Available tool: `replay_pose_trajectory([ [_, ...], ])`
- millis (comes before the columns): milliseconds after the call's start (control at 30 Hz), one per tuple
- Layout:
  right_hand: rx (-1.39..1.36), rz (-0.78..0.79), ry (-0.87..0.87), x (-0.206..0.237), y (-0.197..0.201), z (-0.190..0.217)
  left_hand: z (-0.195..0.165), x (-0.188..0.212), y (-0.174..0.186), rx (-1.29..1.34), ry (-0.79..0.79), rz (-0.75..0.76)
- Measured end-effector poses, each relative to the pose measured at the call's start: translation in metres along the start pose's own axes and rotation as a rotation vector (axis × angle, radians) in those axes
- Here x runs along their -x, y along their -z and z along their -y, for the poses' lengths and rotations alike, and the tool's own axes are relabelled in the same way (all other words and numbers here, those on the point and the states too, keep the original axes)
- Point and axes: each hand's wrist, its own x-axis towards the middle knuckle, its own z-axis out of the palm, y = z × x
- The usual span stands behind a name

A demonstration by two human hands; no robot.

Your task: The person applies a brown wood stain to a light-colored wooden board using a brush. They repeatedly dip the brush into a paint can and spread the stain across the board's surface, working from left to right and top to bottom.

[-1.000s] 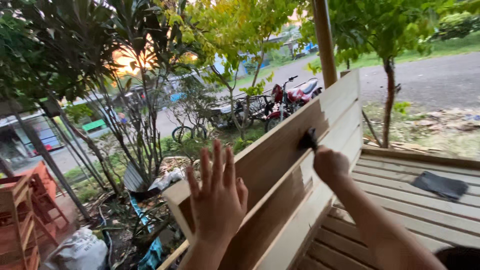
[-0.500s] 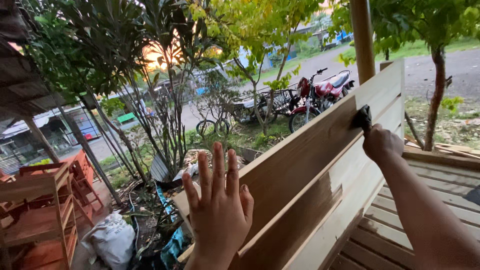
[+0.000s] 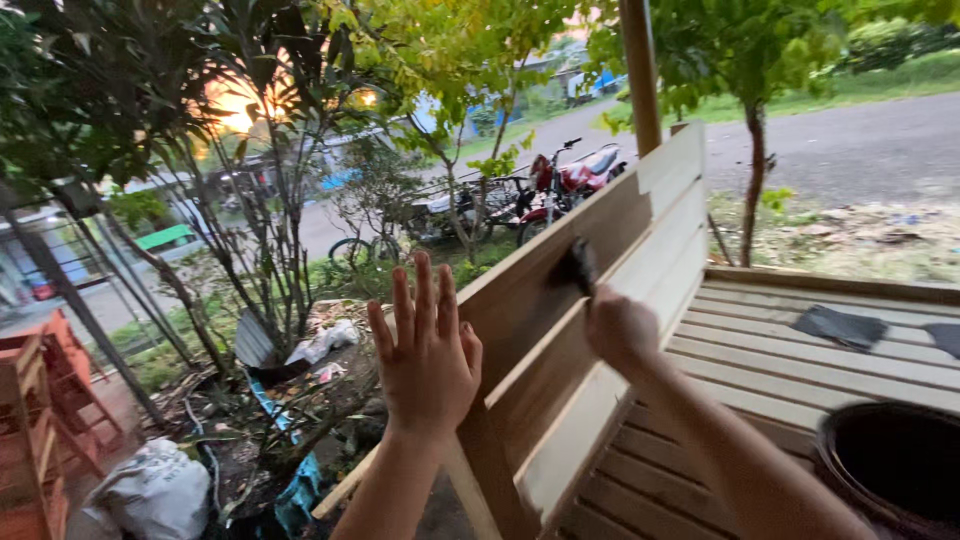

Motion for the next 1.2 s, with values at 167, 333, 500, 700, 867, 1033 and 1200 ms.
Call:
replay_pose_trajectory([
  [167, 0.031, 0.093, 0.101, 0.075, 0.037, 0.070, 0.003, 0.009, 0.016, 0.018, 0.008, 0.005],
  [333, -0.017, 0.165, 0.146, 0.136, 0.062, 0.122, 0.003, 0.018, 0.030, 0.047, 0.019, 0.026],
  [500, -0.053, -0.025, 0.207, 0.156, 0.073, 0.138, 0.003, 0.021, 0.038, 0.034, 0.009, 0.019],
  [700, 0.082, 0.011, 0.134, 0.103, 0.059, 0.106, 0.001, 0.017, 0.030, 0.066, 0.020, 0.021],
  [867, 0.106, 0.117, 0.018, 0.025, 0.033, 0.039, -0.004, 0.005, 0.010, 0.055, 0.017, 0.005],
  [1033, 0.069, 0.025, -0.062, -0.050, 0.005, -0.023, -0.009, -0.019, -0.014, 0.024, 0.008, 0.044],
  [1200, 0.056, -0.056, -0.117, -0.129, -0.012, -0.082, -0.011, -0.047, -0.029, -0.019, -0.003, -0.003],
])
